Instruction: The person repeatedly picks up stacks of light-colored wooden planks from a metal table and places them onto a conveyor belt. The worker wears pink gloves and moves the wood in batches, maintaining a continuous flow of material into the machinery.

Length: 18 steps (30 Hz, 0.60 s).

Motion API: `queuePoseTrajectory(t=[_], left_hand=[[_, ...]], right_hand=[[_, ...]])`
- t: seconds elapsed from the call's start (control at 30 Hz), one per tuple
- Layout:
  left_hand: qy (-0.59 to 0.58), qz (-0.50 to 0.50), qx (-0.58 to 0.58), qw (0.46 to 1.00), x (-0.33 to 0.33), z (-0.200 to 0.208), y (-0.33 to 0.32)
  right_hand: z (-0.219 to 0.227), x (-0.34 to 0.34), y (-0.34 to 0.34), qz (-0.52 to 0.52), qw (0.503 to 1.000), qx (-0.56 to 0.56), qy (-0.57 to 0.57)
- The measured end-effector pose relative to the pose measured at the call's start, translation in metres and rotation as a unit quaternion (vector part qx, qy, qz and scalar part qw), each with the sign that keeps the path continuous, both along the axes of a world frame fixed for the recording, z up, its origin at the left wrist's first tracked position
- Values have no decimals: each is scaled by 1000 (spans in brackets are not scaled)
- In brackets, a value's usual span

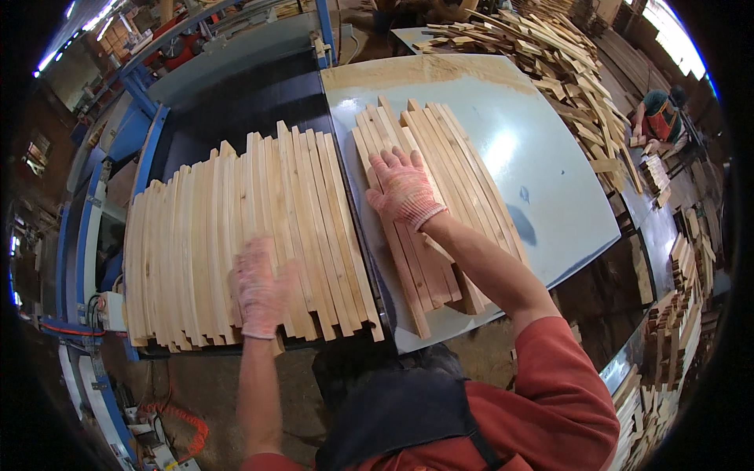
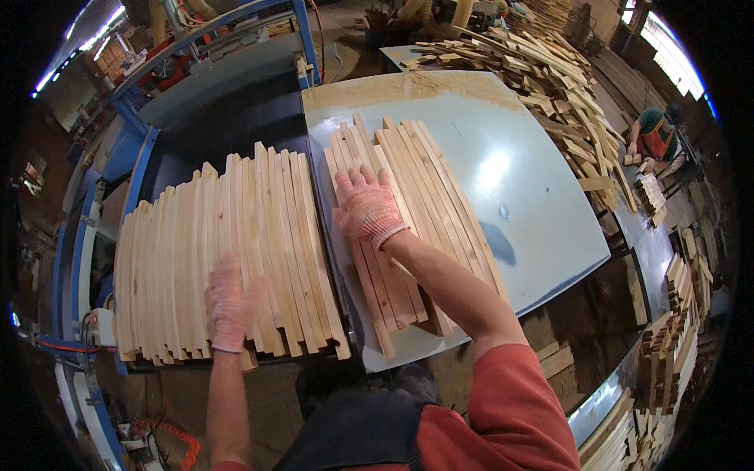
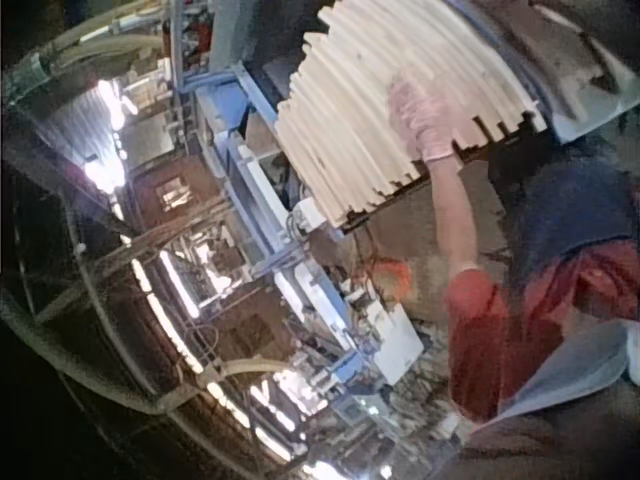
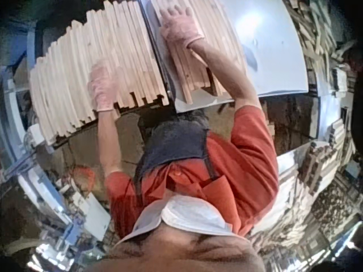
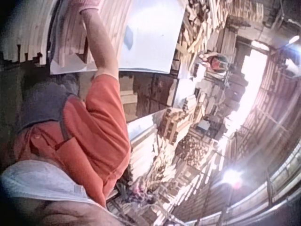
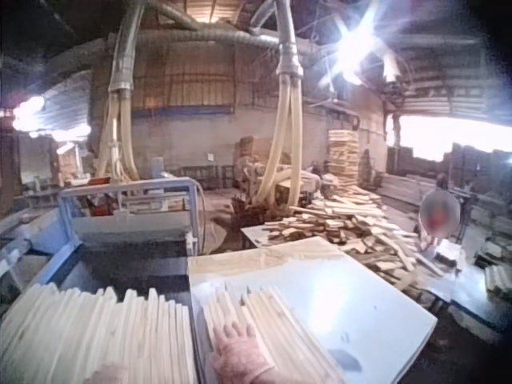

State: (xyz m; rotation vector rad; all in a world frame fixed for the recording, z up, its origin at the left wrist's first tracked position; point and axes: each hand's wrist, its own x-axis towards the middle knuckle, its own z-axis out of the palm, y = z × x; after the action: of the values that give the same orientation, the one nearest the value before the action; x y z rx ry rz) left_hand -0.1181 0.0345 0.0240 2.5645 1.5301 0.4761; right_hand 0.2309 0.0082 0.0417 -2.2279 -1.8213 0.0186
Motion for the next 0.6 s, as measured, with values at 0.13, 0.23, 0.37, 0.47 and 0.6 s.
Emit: queuePoseTrajectory(t=[0.13, 0.23, 0.37, 0.47, 0.6], left_hand=[[-57, 69, 61, 994, -117, -5, 27], [-109, 128, 17, 986, -208, -7, 46], [-161, 153, 2, 975, -273, -21, 64], [-216, 131, -73, 965, -233, 6, 70], [-189, 24, -89, 978, -148, 17, 93]], right_hand=[[20, -26, -13, 41, 994, 98, 40], [62, -63, -24, -13, 974, -9, 226], [75, -114, -36, -49, 965, -163, 200], [64, -132, -85, 32, 958, -215, 186], [37, -160, -135, 77, 969, -203, 121]])
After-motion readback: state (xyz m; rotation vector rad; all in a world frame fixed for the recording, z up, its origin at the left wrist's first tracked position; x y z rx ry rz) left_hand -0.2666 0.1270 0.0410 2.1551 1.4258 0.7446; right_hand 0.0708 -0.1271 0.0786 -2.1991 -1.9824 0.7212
